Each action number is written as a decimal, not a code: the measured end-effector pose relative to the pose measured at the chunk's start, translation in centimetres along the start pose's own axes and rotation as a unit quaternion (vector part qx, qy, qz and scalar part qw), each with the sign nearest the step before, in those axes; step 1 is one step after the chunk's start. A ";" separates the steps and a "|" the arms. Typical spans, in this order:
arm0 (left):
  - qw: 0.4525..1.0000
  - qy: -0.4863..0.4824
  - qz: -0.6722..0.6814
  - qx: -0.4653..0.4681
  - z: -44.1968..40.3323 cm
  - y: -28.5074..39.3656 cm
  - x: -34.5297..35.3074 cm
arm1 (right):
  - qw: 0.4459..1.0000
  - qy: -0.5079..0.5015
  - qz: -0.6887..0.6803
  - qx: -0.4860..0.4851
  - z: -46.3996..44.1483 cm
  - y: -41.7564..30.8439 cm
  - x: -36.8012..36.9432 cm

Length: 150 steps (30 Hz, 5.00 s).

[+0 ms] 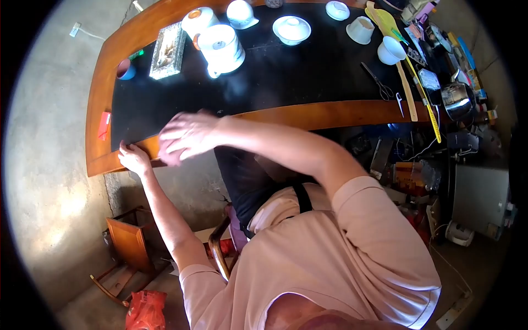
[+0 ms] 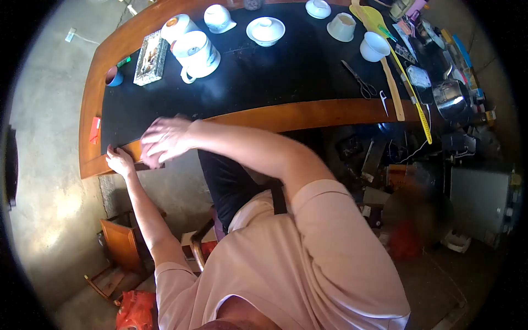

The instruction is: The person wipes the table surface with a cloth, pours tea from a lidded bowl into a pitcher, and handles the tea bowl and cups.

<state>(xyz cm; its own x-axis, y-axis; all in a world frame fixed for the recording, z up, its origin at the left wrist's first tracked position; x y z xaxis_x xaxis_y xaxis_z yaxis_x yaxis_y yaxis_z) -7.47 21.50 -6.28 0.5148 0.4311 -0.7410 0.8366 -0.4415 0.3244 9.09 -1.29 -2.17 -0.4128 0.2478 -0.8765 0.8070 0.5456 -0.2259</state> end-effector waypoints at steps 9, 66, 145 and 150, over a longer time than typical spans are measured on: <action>0.994 -0.038 -0.092 -0.045 -1.4 1.4 -1.3 | 0.950 -0.074 0.084 0.291 25.5 0.4 -13.3; 0.965 -0.082 -0.247 -0.042 -12.6 -11.7 3.0 | 0.961 -0.164 -0.008 0.225 9.8 -3.1 -7.2; 0.922 -0.174 0.342 -0.048 4.5 9.4 -11.1 | 0.989 -0.051 0.070 0.117 11.2 -3.8 -5.7; 0.975 -0.094 -0.023 -0.200 -6.0 -4.8 -2.8 | 0.998 -0.049 0.025 0.040 4.9 -1.3 -4.1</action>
<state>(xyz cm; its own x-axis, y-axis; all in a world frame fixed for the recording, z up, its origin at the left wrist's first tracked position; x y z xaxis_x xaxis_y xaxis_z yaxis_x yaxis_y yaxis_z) -11.84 27.12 -2.25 0.4636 0.2739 -0.8427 0.8832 -0.0664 0.4643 11.74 -6.92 -0.36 -0.3312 0.1904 -0.9242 0.8584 0.4674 -0.2113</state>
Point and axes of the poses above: each hand's wrist, its own z-axis away from the middle knuckle, its own x-axis out of the palm, y = z × x, the point moved 3 cm from there along -z, towards the middle knuckle, and after that the axes turned 9 degrees about -x, right-handed, at the moved point
